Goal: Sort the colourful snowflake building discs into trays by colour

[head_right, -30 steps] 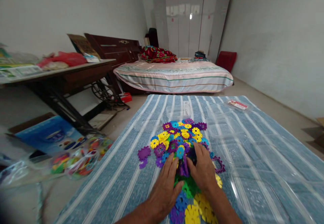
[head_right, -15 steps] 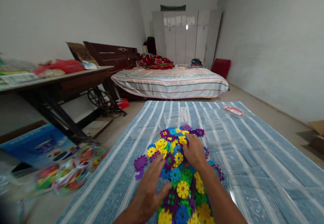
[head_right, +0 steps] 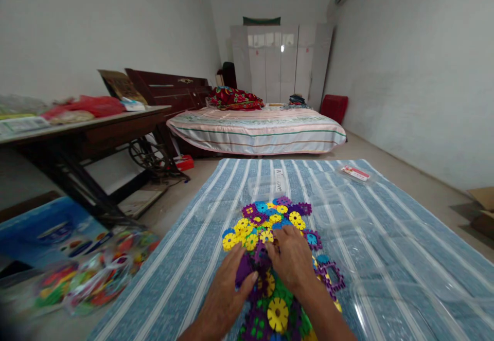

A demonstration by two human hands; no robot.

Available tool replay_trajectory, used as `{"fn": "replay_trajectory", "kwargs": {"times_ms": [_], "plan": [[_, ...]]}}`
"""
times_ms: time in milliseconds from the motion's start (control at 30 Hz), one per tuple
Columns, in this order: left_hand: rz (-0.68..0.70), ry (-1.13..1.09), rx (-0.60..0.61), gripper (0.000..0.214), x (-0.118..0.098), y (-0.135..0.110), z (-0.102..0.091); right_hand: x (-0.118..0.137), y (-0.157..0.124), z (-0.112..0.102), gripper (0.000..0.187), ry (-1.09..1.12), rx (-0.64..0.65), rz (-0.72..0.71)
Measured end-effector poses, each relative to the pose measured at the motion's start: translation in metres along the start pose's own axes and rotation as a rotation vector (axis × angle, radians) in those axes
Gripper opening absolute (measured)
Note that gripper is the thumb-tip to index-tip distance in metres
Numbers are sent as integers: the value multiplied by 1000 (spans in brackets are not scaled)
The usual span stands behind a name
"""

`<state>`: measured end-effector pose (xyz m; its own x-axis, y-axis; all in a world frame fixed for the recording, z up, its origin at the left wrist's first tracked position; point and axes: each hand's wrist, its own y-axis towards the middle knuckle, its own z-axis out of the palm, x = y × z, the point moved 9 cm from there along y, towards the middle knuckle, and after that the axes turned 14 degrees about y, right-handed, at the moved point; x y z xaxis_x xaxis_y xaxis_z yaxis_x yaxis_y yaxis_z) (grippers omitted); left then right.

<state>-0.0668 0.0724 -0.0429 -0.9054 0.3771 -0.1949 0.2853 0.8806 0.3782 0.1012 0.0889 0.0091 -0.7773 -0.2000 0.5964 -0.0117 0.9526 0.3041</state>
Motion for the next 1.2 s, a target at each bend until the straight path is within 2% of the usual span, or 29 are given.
{"fn": "replay_trajectory", "kwargs": {"times_ms": [67, 167, 233, 300, 433, 567, 633, 767, 867, 933, 1067, 1200], "plan": [[14, 32, -59, 50, 5, 25, -13, -16, 21, -8, 29, -72, -55, 72], [13, 138, -123, 46, 26, 70, -29, -45, 56, -10, 41, -157, -74, 224], [-39, 229, -111, 45, 45, 94, -31, -65, 73, -8, 47, -178, -62, 339], [-101, 299, -87, 44, 60, 107, -29, -79, 80, -3, 50, -181, -48, 419], [-97, 334, -106, 40, 69, 105, -19, -85, 71, 12, 48, -169, 8, 402], [-22, 305, -143, 37, 65, 96, -12, -65, 50, 25, 44, -159, 123, 323], [-2, 300, -164, 35, 65, 96, -13, -52, 49, 26, 43, -156, 165, 317], [41, 335, -262, 29, 63, 103, -21, -33, 79, 23, 46, -162, 169, 294], [61, 362, -368, 27, 58, 102, -26, -37, 106, 34, 54, -138, 207, 307], [80, 366, -421, 27, 53, 99, -26, -42, 113, 45, 59, -117, 246, 321], [115, 359, -456, 25, 45, 93, -21, -42, 101, 57, 61, -92, 286, 311], [142, 341, -449, 24, 37, 89, -16, -28, 77, 51, 57, -60, 282, 299]]}}
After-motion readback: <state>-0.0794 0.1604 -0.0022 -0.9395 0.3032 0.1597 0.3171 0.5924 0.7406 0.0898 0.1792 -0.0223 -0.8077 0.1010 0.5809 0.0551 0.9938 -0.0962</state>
